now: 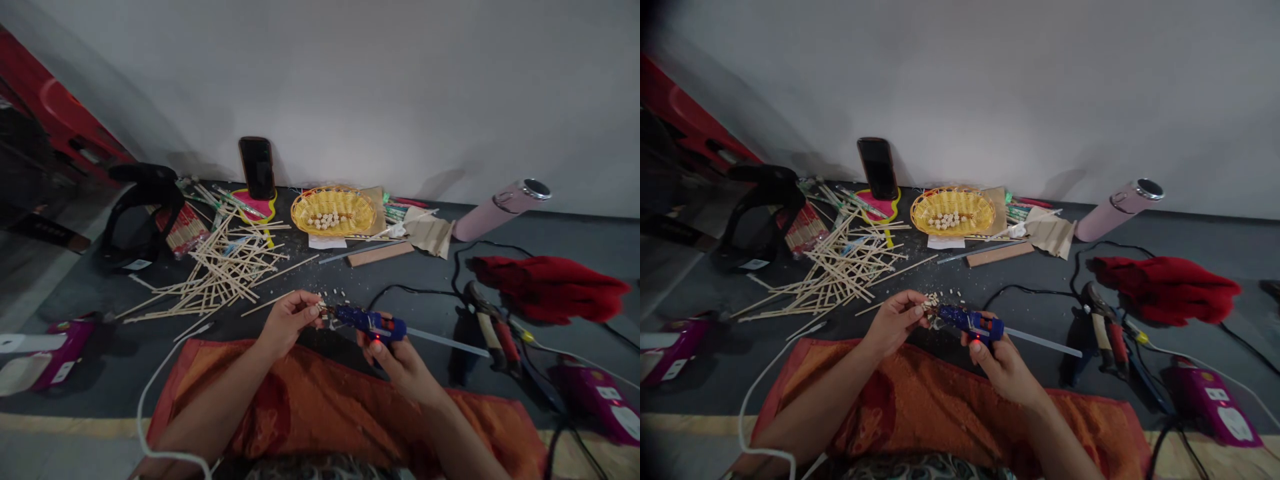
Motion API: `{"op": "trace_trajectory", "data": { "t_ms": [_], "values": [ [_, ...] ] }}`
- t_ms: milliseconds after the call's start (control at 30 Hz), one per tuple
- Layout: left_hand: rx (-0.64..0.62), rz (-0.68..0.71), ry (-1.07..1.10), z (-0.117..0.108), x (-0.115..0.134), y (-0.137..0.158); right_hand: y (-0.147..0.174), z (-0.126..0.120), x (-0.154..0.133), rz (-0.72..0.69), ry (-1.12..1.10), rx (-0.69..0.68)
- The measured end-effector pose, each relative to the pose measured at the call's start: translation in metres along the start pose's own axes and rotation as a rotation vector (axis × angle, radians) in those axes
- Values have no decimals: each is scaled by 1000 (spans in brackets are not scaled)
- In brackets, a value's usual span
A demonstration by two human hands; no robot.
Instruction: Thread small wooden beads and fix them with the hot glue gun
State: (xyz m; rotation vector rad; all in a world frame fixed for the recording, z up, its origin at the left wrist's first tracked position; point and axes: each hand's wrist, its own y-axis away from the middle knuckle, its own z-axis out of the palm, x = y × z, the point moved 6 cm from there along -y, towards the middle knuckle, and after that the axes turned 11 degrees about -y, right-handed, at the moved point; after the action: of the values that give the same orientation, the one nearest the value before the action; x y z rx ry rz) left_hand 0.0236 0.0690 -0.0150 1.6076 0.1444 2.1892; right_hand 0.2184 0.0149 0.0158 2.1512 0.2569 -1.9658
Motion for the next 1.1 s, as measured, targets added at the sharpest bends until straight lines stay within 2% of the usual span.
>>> {"op": "trace_trajectory", "data": {
  "t_ms": [167, 600, 1100],
  "values": [
    [-18, 8, 1, 0, 0, 0, 1, 1, 0, 19, 7, -30],
    [-26, 13, -5, 0, -2, 1, 1, -2, -4, -45, 138, -24],
    [-25, 10, -5, 0, 0, 2, 4, -4, -7, -61, 142, -25]
  ]
}}
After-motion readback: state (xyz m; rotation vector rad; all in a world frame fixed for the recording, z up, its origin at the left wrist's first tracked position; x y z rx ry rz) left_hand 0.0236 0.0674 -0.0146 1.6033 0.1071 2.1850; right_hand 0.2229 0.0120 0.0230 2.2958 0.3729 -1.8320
